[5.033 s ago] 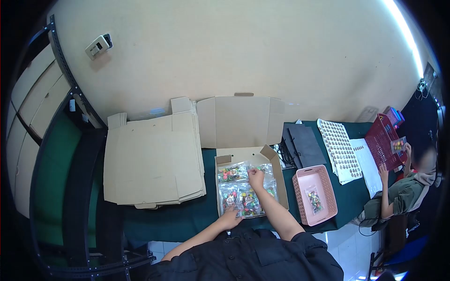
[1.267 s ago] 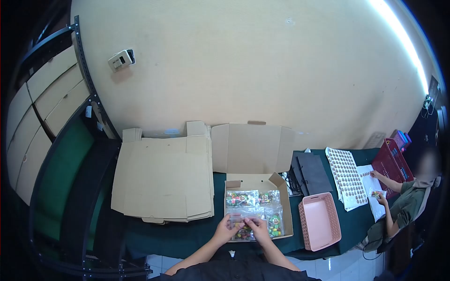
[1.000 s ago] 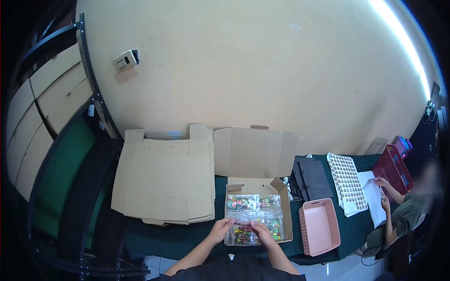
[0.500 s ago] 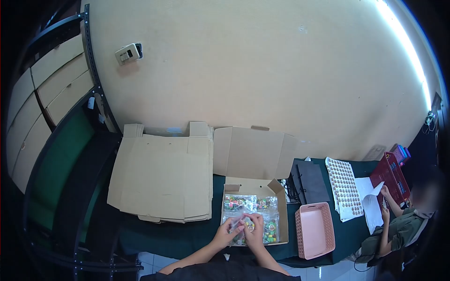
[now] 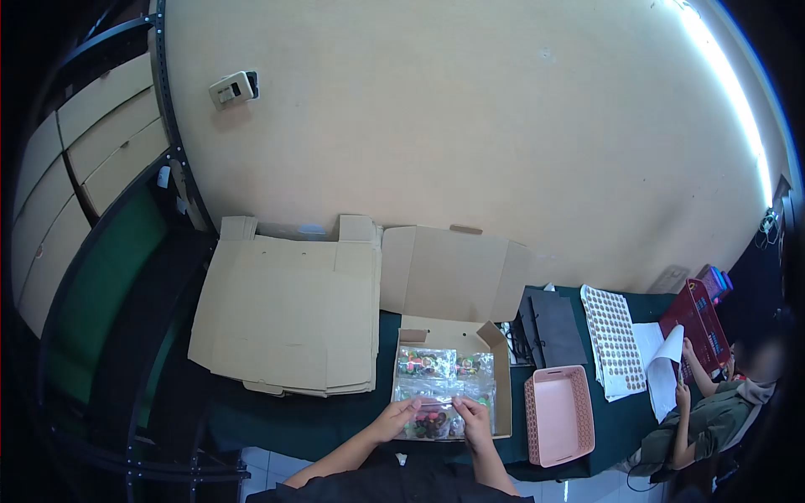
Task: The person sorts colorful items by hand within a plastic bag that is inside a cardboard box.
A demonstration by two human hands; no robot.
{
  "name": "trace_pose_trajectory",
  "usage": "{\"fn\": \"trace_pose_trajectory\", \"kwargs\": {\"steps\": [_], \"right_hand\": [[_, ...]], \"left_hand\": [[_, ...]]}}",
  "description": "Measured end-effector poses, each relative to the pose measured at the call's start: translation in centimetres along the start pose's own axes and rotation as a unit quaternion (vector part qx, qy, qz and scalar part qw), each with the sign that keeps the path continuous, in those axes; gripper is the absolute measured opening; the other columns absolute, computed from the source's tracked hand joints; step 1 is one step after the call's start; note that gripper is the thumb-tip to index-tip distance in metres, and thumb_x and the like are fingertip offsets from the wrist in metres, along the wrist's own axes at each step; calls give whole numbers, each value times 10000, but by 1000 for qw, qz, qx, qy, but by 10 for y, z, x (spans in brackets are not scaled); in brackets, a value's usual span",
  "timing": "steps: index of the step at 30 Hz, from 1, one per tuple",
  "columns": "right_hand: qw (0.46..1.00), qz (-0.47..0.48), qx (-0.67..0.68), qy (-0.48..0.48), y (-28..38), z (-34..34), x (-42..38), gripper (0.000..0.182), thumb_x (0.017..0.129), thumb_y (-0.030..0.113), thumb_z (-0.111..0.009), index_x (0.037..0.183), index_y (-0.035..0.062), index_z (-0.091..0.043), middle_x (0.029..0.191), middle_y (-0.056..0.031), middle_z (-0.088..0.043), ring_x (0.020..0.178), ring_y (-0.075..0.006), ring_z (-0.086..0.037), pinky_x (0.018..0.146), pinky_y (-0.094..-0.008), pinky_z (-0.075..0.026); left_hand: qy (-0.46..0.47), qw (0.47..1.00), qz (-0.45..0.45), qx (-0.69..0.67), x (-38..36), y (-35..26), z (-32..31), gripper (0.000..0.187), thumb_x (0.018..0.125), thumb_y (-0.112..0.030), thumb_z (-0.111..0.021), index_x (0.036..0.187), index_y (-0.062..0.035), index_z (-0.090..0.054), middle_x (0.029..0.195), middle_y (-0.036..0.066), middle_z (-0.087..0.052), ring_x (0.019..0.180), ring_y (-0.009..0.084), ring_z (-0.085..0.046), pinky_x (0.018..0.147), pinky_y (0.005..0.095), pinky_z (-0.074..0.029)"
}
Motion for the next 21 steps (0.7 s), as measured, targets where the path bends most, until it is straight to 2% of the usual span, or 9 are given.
{"fn": "trace_pose_trajectory", "kwargs": {"steps": [3,5,7,8,12,14,16,19,21], "right_hand": [[998,59,-15,-28,12,10,4,209,853,157,-568,883,-36,-643,838,-84,-639,771,-122,-577,733,-237,-434],[996,71,5,-47,32,6,1,219,862,157,-557,895,-43,-640,837,-91,-642,784,-136,-586,751,-247,-440],[992,56,-19,-113,39,9,-5,228,870,156,-545,895,-52,-636,842,-90,-636,784,-135,-588,752,-249,-443],[987,124,-61,-85,43,1,-5,235,870,174,-545,903,-39,-640,861,-105,-626,801,-146,-586,746,-257,-443],[953,223,-207,5,72,-55,-18,223,838,158,-565,974,-9,-627,940,-141,-593,895,-214,-557,800,-311,-422],[860,330,-384,62,87,-87,-29,259,785,131,-597,1017,19,-581,1075,-169,-522,976,-293,-497,861,-370,-377],[853,331,-403,30,83,-81,-26,290,764,126,-608,1029,28,-545,1131,-172,-477,1012,-310,-462,884,-387,-353],[873,300,-384,-26,81,-67,-19,368,743,160,-640,1046,60,-458,1245,-166,-384,1093,-307,-396,920,-409,-316],[986,104,-115,63,34,-54,5,498,753,295,-666,1121,62,-425,1300,-121,-348,1123,-278,-376,971,-416,-258]], "left_hand": [[27,994,96,46,0,26,5,371,943,-276,-386,1179,-12,-494,1104,77,-562,1038,109,-495,830,249,-417],[-50,997,-11,-51,2,-14,14,359,923,-242,-442,1195,-11,-476,1122,84,-555,1039,119,-501,856,258,-412],[-88,993,-45,-67,4,-10,25,372,895,-205,-504,1207,-7,-464,1136,87,-549,1055,133,-499,891,276,-402],[-94,993,-66,-42,4,-11,26,395,885,-204,-522,1222,-12,-451,1152,89,-537,1071,145,-492,901,285,-398],[-104,988,-105,-40,0,-14,2,489,836,-183,-601,1255,-18,-411,1184,92,-502,1095,164,-469,885,266,-400],[-122,984,-120,-58,-1,-14,2,482,831,-177,-610,1244,-14,-419,1146,82,-527,1055,151,-495,854,254,-416],[-171,981,-58,-66,-4,-1,17,353,840,-177,-599,1129,7,-515,992,59,-597,917,114,-549,773,231,-440],[-181,981,-68,-1,-10,-9,23,230,852,-169,-583,978,22,-591,854,41,-629,800,82,-566,722,217,-445],[-176,979,-91,47,-8,-13,24,224,857,-202,-577,952,-4,-621,835,45,-636,790,93,-570,730,239,-449]]}}
Point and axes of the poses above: each hand's wrist, its own x-axis towards the middle knuckle, its own z-axis out of the back of the hand, y = z × x, the point moved 10 cm from there along x, towards the middle knuckle
